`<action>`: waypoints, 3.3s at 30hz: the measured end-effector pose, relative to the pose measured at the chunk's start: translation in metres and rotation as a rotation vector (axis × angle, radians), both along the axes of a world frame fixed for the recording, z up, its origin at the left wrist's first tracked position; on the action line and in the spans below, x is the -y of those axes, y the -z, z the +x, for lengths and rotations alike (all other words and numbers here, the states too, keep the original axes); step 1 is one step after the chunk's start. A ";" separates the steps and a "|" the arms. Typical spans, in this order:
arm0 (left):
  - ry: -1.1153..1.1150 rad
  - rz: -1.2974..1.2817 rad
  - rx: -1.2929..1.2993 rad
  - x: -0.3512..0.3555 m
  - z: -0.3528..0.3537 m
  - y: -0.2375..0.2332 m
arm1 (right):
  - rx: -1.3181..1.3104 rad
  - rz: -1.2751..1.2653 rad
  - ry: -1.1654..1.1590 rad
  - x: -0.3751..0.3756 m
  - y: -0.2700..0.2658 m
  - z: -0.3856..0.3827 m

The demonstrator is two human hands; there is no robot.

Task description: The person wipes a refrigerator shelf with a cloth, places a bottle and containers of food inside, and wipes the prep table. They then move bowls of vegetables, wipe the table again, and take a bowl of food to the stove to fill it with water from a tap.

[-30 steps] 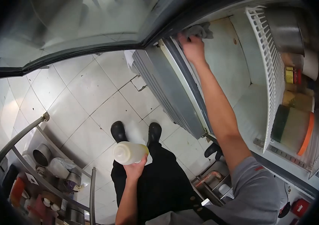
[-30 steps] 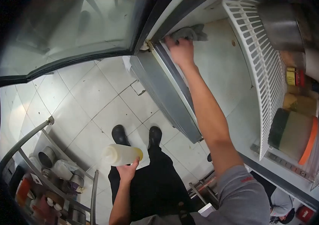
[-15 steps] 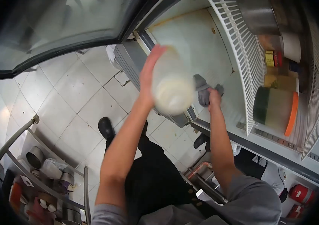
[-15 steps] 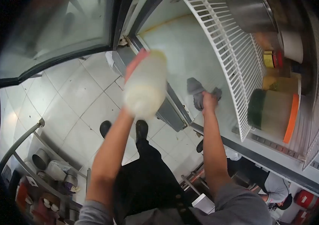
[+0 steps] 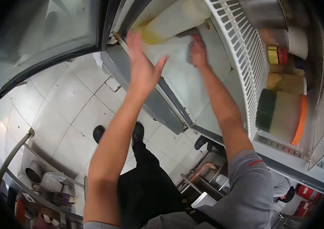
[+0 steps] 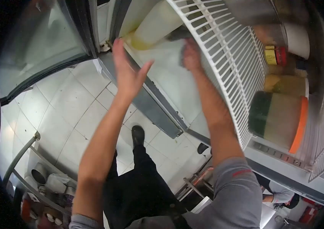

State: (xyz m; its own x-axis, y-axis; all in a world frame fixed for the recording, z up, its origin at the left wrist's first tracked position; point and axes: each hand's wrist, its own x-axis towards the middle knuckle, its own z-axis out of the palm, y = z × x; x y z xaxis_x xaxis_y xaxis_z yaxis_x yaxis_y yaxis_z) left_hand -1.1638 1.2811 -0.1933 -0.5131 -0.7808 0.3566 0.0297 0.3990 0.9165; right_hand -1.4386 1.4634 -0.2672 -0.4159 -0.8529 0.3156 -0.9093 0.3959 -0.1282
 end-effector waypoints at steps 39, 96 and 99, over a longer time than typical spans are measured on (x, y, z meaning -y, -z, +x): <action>-0.043 0.356 1.085 -0.209 0.426 0.033 | 0.548 0.495 0.643 0.003 -0.107 0.259; -0.912 0.302 0.074 -0.028 1.033 -0.515 | 1.606 0.508 -0.392 0.077 -0.389 0.868; -0.701 0.247 0.314 -0.110 0.986 -0.503 | 1.784 0.443 -0.505 0.152 -0.444 0.941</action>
State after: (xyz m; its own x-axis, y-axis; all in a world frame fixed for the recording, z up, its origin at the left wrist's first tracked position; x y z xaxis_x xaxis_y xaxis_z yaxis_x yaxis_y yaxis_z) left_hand -0.1779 1.3910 0.3097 0.0778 -0.9956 0.0519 -0.4262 0.0138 0.9045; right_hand -0.4977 1.3119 0.1771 0.3144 -0.8690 -0.3822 0.1235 0.4366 -0.8911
